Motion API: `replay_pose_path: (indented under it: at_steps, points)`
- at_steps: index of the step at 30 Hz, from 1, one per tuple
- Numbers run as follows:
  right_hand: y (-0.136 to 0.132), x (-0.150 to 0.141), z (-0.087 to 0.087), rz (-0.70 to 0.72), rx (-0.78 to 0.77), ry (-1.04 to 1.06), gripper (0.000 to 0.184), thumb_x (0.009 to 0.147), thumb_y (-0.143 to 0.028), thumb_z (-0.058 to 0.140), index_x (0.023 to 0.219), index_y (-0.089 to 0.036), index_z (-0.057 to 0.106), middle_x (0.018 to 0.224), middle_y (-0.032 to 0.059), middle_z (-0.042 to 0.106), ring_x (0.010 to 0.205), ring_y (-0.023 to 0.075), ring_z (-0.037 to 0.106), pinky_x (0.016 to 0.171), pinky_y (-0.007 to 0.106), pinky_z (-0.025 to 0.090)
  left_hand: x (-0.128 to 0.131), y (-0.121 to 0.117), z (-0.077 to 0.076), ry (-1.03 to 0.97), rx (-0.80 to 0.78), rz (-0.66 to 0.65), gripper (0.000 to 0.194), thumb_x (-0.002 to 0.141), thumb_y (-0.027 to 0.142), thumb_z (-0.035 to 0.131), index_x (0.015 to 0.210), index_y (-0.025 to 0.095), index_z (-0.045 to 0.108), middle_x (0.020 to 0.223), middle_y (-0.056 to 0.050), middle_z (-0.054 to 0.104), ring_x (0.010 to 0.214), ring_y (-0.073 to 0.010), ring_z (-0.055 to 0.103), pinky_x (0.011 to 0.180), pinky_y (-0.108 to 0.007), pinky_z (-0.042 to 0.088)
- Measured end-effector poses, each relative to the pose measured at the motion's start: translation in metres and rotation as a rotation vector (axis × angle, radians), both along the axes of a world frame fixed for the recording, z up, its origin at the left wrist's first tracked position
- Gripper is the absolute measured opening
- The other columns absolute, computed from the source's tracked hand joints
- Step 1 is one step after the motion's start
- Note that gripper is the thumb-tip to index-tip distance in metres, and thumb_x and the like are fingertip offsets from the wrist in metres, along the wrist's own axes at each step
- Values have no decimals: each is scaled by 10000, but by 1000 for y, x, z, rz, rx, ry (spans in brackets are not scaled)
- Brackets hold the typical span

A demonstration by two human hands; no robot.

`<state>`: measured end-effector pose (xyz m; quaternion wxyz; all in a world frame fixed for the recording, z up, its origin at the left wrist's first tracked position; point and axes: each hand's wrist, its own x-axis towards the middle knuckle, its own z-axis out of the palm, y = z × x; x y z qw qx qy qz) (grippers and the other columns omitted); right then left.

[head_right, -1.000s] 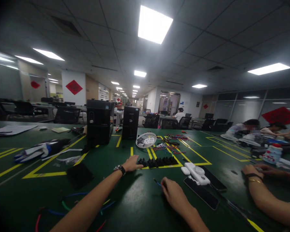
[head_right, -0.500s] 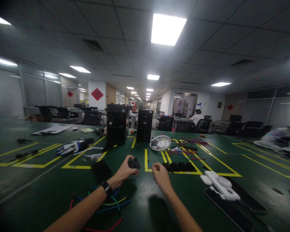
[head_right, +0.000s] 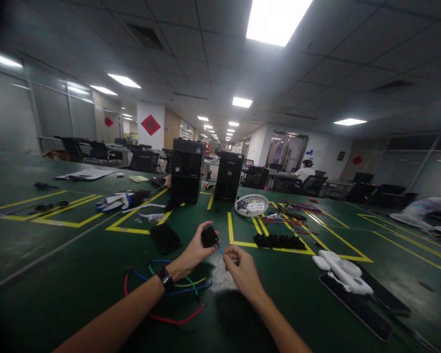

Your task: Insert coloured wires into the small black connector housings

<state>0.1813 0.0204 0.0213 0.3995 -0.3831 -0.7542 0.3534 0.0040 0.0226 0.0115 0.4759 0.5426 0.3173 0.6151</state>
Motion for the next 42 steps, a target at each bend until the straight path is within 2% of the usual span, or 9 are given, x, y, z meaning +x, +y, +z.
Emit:
replay_pose_path:
  at_steps: [7,19,26,34,37,39,42]
  points:
    - [-2,-1,-1,15,-18,-35,257,827,-395,545,868,-144,582,598,-24,529,560,132,507,558,243,388,-3,1,-7,32,-24,-31,765,676,60,615,1338,270,296,1296,-115,502,1013,-167,592,911,-364,469]
    - [-5,0,1,-13,1,-31,233,823,-370,547,832,-146,608,620,-13,542,573,131,507,555,235,391,-3,1,-7,32,-59,-21,722,741,119,591,1369,261,266,1300,-116,518,1120,-188,556,954,-362,459]
    - [-5,1,-3,-10,55,-87,220,837,-359,543,819,-153,619,608,-10,559,572,138,522,562,240,401,-2,-1,-9,151,-7,4,707,785,195,584,1399,260,240,1276,-109,538,1117,-190,566,978,-366,431]
    - [-12,0,4,17,123,-147,210,853,-337,534,796,-160,632,626,1,603,574,139,539,550,231,384,8,-4,-7,275,43,150,662,789,145,481,1394,248,232,1190,-81,580,1037,-172,610,943,-337,449]
    - [-11,2,5,0,98,-115,246,857,-369,533,796,-156,640,608,3,600,561,140,536,550,233,389,9,-4,-2,251,36,167,697,787,157,501,1407,254,197,1185,-84,581,999,-168,623,922,-336,459]
    - [-10,3,4,27,74,-79,255,854,-383,538,801,-153,637,611,1,593,559,137,530,547,230,387,9,-5,0,186,-9,129,755,779,175,546,1415,269,149,1154,-82,593,948,-168,639,883,-340,476]
    - [-9,2,2,98,-1,-17,268,835,-400,559,783,-148,630,601,-9,561,558,130,509,541,226,373,6,-5,5,15,-96,39,718,839,352,546,1414,289,121,1085,-80,615,861,-175,658,775,-342,509]
